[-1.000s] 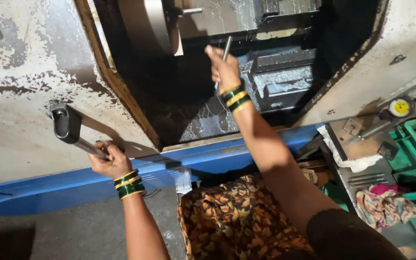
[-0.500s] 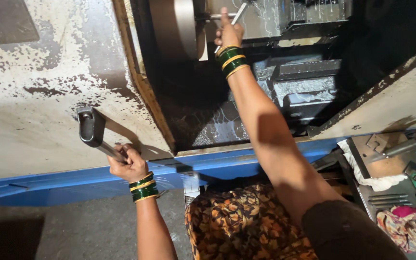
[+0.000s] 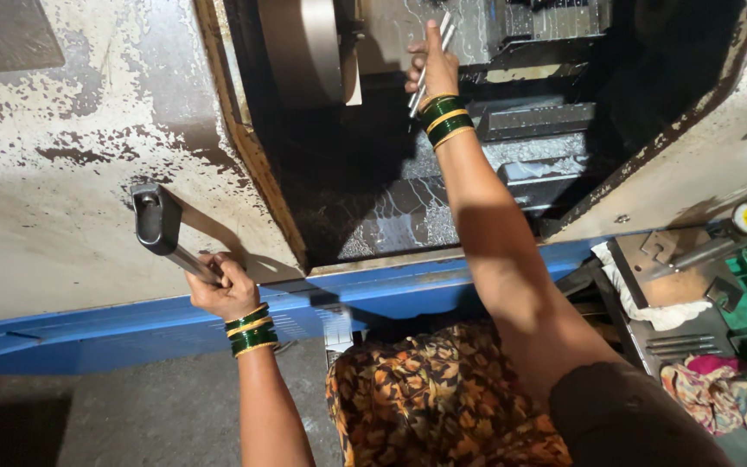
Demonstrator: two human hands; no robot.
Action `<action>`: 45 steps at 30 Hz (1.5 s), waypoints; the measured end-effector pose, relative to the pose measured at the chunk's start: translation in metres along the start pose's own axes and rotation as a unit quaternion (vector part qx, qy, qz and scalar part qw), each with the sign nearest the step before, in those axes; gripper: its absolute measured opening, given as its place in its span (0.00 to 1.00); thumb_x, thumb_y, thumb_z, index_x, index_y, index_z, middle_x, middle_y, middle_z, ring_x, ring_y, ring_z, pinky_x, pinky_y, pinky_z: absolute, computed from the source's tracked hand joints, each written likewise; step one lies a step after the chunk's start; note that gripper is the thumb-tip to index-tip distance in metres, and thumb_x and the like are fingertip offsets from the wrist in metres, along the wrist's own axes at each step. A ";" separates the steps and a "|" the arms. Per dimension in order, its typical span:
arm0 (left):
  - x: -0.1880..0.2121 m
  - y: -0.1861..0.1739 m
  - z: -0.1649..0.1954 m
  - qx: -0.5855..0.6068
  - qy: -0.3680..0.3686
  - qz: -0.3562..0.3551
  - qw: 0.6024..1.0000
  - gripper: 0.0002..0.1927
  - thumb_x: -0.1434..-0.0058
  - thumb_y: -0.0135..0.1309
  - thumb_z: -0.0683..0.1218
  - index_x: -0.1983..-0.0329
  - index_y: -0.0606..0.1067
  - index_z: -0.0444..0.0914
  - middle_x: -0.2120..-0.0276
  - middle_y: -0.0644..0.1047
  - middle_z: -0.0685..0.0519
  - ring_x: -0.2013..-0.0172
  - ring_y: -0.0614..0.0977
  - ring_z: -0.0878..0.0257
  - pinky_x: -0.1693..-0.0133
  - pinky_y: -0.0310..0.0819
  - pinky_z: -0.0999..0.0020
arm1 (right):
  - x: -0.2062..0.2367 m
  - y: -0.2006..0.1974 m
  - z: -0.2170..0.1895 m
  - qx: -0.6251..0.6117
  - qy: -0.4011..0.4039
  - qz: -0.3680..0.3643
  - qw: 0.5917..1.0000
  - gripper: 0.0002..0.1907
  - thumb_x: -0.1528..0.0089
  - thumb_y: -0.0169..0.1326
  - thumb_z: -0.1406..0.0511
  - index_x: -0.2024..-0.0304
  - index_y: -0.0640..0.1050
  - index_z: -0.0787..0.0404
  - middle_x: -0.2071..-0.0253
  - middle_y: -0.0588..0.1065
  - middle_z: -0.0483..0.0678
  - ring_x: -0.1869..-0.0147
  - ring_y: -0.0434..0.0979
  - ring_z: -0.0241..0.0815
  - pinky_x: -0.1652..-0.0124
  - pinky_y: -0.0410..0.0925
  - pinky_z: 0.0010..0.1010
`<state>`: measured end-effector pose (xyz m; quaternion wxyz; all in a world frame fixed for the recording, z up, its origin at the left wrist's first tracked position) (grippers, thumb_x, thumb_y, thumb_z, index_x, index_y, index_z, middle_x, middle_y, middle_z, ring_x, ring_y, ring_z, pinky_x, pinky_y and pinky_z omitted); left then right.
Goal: The person sits on the floor and repeatedly picks up metal rods, wipes them with a cloth, and places them into green crates. The person also operates a machine lever and briefly uses a grinding wheel to treat a rod.
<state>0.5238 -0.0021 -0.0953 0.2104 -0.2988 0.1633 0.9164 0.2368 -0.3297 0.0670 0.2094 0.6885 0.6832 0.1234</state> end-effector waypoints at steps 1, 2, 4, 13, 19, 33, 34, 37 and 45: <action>0.000 0.000 0.000 0.001 0.000 -0.001 1.000 0.01 0.33 0.48 0.36 0.60 0.69 0.32 0.75 0.73 0.55 0.77 0.68 0.72 0.74 0.59 0.76 | 0.002 0.002 -0.002 0.057 -0.027 0.006 0.998 0.31 0.40 0.55 0.40 0.71 0.77 0.61 0.81 0.65 0.38 0.82 0.69 0.32 0.84 0.63 0.25; -0.001 0.000 0.000 0.003 0.001 -0.002 1.000 0.01 0.34 0.48 0.36 0.60 0.69 0.32 0.75 0.73 0.55 0.77 0.68 0.72 0.74 0.59 0.76 | 0.002 0.004 -0.004 0.113 -0.054 0.011 0.992 0.33 0.41 0.53 0.39 0.73 0.79 0.61 0.81 0.67 0.38 0.82 0.73 0.32 0.85 0.68 0.25; -0.001 -0.001 0.001 -0.002 0.005 -0.002 1.000 0.01 0.34 0.48 0.35 0.60 0.69 0.32 0.75 0.73 0.54 0.77 0.68 0.72 0.74 0.60 0.76 | 0.003 0.003 -0.007 0.216 -0.071 0.032 0.973 0.36 0.40 0.49 0.37 0.76 0.80 0.61 0.81 0.70 0.40 0.83 0.74 0.32 0.86 0.67 0.24; -0.003 0.000 0.007 -0.013 0.021 0.000 1.000 0.02 0.36 0.48 0.34 0.61 0.69 0.32 0.75 0.73 0.55 0.77 0.68 0.72 0.74 0.60 0.76 | -0.008 -0.001 -0.001 0.041 -0.047 -0.029 0.998 0.36 0.40 0.51 0.38 0.56 0.73 0.65 0.67 0.82 0.54 0.79 0.79 0.39 0.84 0.61 0.22; -0.005 0.002 0.012 -0.019 0.017 -0.005 1.000 0.02 0.35 0.48 0.34 0.62 0.68 0.31 0.75 0.73 0.55 0.78 0.67 0.72 0.75 0.60 0.75 | -0.017 0.024 0.010 0.020 0.006 -0.077 0.997 0.38 0.41 0.53 0.37 0.53 0.74 0.65 0.68 0.81 0.50 0.79 0.75 0.36 0.84 0.58 0.20; -0.006 0.006 0.005 -0.017 0.005 0.001 1.000 0.01 0.37 0.46 0.34 0.63 0.68 0.31 0.76 0.72 0.55 0.78 0.67 0.72 0.75 0.60 0.76 | -0.005 0.023 0.045 0.014 -0.139 -0.006 0.990 0.37 0.36 0.62 0.56 0.28 0.63 0.57 0.79 0.61 0.38 0.85 0.55 0.26 0.86 0.48 0.20; -0.006 0.006 0.006 -0.022 0.006 0.001 1.000 0.01 0.37 0.46 0.33 0.63 0.68 0.31 0.76 0.72 0.55 0.78 0.67 0.72 0.75 0.60 0.76 | 0.001 0.022 0.047 0.036 -0.144 -0.041 0.988 0.37 0.36 0.61 0.61 0.27 0.60 0.54 0.77 0.64 0.38 0.84 0.56 0.27 0.85 0.49 0.21; -0.006 0.006 0.006 -0.022 0.005 -0.001 1.000 0.01 0.36 0.46 0.33 0.62 0.68 0.31 0.76 0.72 0.55 0.78 0.67 0.72 0.75 0.60 0.75 | 0.015 0.020 0.048 0.073 -0.138 -0.121 0.980 0.43 0.37 0.55 0.72 0.24 0.53 0.47 0.74 0.68 0.38 0.82 0.59 0.29 0.84 0.52 0.22; -0.005 0.006 0.005 -0.007 0.000 -0.002 1.000 0.02 0.33 0.48 0.34 0.62 0.68 0.31 0.77 0.72 0.55 0.79 0.66 0.73 0.75 0.58 0.76 | 0.022 0.020 0.046 0.035 -0.116 -0.165 0.979 0.50 0.41 0.50 0.78 0.22 0.49 0.41 0.81 0.60 0.38 0.84 0.56 0.29 0.84 0.51 0.22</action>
Point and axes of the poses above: each hand's wrist, its own x-axis away from the middle knuckle, its own y-axis out of the palm, z = x × y, the point moved 1 cm from there along -x, towards the middle knuckle
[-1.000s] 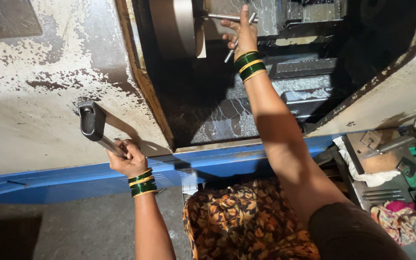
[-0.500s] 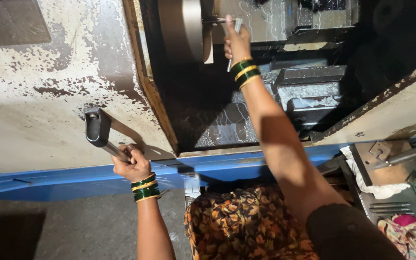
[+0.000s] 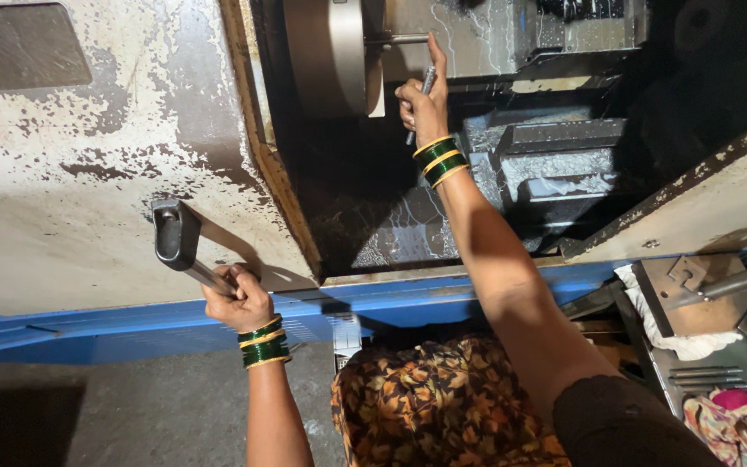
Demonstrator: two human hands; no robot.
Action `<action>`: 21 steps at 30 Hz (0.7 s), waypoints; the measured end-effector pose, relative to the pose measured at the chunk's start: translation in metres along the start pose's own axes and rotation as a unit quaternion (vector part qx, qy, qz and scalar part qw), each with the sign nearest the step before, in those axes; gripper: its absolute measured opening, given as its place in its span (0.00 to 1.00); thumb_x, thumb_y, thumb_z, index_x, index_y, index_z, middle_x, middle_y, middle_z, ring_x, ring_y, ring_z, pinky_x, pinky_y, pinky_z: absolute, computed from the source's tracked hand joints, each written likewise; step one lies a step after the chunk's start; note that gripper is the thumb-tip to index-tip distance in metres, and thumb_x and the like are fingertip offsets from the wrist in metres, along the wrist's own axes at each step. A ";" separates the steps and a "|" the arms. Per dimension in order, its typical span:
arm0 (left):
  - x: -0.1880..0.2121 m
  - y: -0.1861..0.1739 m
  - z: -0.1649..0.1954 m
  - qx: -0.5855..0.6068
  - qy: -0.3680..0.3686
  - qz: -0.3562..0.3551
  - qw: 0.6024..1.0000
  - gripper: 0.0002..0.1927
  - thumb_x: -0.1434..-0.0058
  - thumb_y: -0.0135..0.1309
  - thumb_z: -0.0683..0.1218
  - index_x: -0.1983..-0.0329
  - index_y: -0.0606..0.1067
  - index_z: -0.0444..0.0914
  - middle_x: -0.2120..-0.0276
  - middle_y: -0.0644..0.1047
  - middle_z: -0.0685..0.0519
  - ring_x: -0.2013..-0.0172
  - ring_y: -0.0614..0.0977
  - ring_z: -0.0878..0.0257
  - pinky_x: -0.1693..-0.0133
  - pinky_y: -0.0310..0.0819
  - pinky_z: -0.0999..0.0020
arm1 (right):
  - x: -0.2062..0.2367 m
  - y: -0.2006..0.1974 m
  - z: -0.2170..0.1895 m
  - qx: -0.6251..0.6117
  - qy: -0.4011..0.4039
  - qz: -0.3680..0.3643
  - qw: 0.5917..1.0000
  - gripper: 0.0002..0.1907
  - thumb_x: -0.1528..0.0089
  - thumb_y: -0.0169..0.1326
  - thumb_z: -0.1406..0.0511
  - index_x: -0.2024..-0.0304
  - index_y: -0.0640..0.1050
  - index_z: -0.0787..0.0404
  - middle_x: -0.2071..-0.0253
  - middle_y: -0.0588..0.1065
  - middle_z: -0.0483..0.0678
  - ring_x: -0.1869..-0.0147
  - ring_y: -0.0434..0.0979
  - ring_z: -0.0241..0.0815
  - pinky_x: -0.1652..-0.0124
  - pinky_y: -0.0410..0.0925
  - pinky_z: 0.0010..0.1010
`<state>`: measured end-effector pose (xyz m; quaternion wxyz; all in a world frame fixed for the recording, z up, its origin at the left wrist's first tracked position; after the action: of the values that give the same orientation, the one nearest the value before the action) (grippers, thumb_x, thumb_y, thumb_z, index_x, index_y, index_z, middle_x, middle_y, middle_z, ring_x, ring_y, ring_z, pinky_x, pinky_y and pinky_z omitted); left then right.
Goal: The person sits on the floor and repeatedly picks up metal rods, wipes them with a cloth, and places them into green crates. The person also operates a machine lever and briefly uses a grinding wheel to treat a rod.
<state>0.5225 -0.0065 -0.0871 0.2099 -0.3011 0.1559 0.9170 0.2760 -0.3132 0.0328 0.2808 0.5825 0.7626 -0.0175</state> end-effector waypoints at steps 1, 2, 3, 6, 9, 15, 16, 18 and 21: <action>0.000 0.000 -0.001 0.001 -0.003 0.001 1.000 0.02 0.33 0.48 0.34 0.62 0.68 0.31 0.77 0.72 0.55 0.79 0.66 0.73 0.76 0.59 0.76 | 0.000 -0.001 0.001 0.010 -0.003 -0.002 1.000 0.51 0.41 0.50 0.78 0.21 0.49 0.40 0.81 0.60 0.38 0.84 0.56 0.30 0.84 0.51 0.22; 0.000 0.000 -0.002 0.002 -0.007 0.001 1.000 0.01 0.33 0.48 0.34 0.62 0.68 0.31 0.77 0.72 0.56 0.79 0.67 0.73 0.76 0.59 0.76 | 0.000 -0.003 0.002 0.019 -0.006 -0.004 1.000 0.51 0.41 0.50 0.78 0.21 0.48 0.40 0.81 0.60 0.38 0.85 0.56 0.30 0.84 0.51 0.22; 0.000 0.000 -0.002 0.003 -0.010 0.001 1.000 0.01 0.34 0.48 0.34 0.62 0.68 0.31 0.77 0.73 0.56 0.79 0.67 0.73 0.76 0.60 0.76 | 0.000 -0.004 0.003 0.029 -0.009 -0.006 1.000 0.52 0.41 0.50 0.78 0.21 0.48 0.39 0.82 0.60 0.38 0.85 0.56 0.30 0.85 0.52 0.23; 0.001 -0.001 -0.002 0.010 -0.009 -0.005 1.000 0.01 0.34 0.47 0.34 0.61 0.68 0.31 0.75 0.73 0.55 0.78 0.66 0.73 0.75 0.60 0.76 | 0.003 -0.007 0.004 0.002 0.003 -0.018 1.000 0.52 0.41 0.50 0.79 0.21 0.48 0.38 0.81 0.59 0.38 0.84 0.56 0.29 0.84 0.52 0.22; 0.000 -0.001 0.000 -0.002 -0.002 -0.003 1.000 0.02 0.33 0.48 0.34 0.61 0.68 0.31 0.76 0.72 0.55 0.78 0.65 0.73 0.75 0.58 0.76 | 0.004 -0.009 0.002 -0.001 0.016 -0.031 0.999 0.52 0.39 0.49 0.80 0.21 0.47 0.37 0.81 0.62 0.40 0.83 0.57 0.30 0.83 0.52 0.21; -0.002 0.000 0.002 -0.006 -0.011 0.006 1.000 0.01 0.34 0.48 0.36 0.61 0.68 0.31 0.75 0.74 0.55 0.78 0.68 0.73 0.75 0.60 0.77 | 0.003 -0.011 -0.004 0.013 0.053 -0.011 0.998 0.52 0.41 0.49 0.81 0.21 0.51 0.37 0.79 0.63 0.39 0.83 0.56 0.28 0.83 0.52 0.21; -0.001 0.000 0.002 -0.013 -0.003 0.007 1.000 0.01 0.34 0.49 0.36 0.62 0.69 0.32 0.75 0.74 0.55 0.78 0.68 0.72 0.75 0.60 0.76 | 0.003 -0.013 -0.006 0.039 0.059 -0.013 0.997 0.52 0.41 0.50 0.81 0.22 0.50 0.36 0.79 0.64 0.39 0.83 0.57 0.28 0.84 0.52 0.22; 0.000 -0.001 0.001 -0.028 0.015 0.008 0.999 0.02 0.35 0.49 0.36 0.63 0.69 0.32 0.76 0.72 0.55 0.78 0.67 0.71 0.75 0.59 0.75 | 0.005 -0.018 -0.013 0.091 0.072 -0.017 0.993 0.53 0.41 0.51 0.81 0.22 0.49 0.36 0.79 0.65 0.39 0.83 0.58 0.28 0.84 0.52 0.23; 0.002 -0.003 0.001 -0.048 0.029 0.008 0.998 0.02 0.35 0.50 0.36 0.64 0.69 0.32 0.77 0.71 0.56 0.78 0.67 0.71 0.75 0.60 0.74 | 0.005 -0.032 -0.040 0.097 0.087 -0.059 0.990 0.44 0.39 0.53 0.77 0.25 0.55 0.43 0.81 0.62 0.37 0.84 0.56 0.26 0.84 0.52 0.22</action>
<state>0.5216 -0.0033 -0.0884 0.1835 -0.3357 0.1200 0.9161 0.2302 -0.3051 0.0542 0.1537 0.5601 0.8121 -0.0570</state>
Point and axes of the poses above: each hand's wrist, its own x-axis away from the middle knuckle, its own y-axis out of the palm, z = x × y, the point moved 1 cm from there along -x, towards the middle knuckle
